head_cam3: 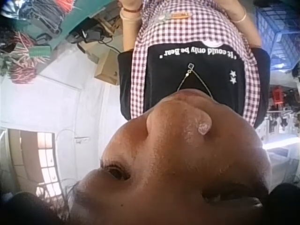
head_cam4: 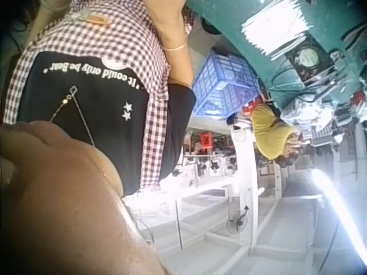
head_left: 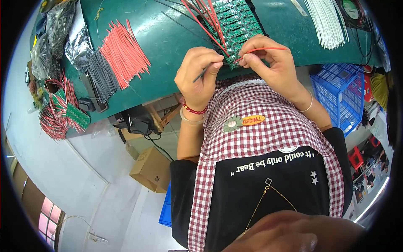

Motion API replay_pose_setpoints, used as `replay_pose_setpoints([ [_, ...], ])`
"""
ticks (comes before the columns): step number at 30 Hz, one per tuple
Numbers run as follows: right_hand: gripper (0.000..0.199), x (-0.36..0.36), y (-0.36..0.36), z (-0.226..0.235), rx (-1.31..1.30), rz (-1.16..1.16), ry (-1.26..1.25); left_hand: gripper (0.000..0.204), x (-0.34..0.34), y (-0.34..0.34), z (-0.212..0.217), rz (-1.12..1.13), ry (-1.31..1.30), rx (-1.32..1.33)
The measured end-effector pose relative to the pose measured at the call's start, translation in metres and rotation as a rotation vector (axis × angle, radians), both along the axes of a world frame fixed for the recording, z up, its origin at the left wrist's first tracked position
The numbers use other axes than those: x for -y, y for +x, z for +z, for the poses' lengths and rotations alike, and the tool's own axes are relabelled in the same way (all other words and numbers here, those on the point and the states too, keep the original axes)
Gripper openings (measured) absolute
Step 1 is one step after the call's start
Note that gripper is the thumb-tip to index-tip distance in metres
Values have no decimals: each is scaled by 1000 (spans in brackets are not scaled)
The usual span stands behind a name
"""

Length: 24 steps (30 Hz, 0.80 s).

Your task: The person inserts colored wires into several circuit boards by hand, which are arranged on a workbench.

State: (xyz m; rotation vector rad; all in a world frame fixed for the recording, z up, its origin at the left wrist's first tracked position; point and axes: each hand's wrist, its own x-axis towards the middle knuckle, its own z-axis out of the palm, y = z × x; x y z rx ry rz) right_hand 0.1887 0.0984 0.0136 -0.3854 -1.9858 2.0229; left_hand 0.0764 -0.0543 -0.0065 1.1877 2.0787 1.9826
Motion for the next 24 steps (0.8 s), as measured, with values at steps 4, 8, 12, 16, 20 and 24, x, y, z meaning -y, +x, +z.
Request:
replay_pose_setpoints([
  [4, 9, 1, -1, 1, -6, 18, 64, 12, 0, 0, 0, 4, -26, -82],
  [8, 9, 0, -1, 2, 3, 29, 89, 15, -1, -2, -1, 7, -42, -143],
  [12, 9, 1, -1, 2, 4, 31, 99, 15, 0, -1, 1, 12, -38, -156],
  [16, 8, 1, -1, 1, 11, 34, 98, 16, -1, 0, 1, 12, -35, -141],
  [20, 7, 0, -1, 2, 18, 36, 83, 17, -2, 0, 2, 14, -41, -149],
  [24, 10, -3, 0, 6, 60, 102, 89, 18, -2, 0, 2, 19, -43, -162],
])
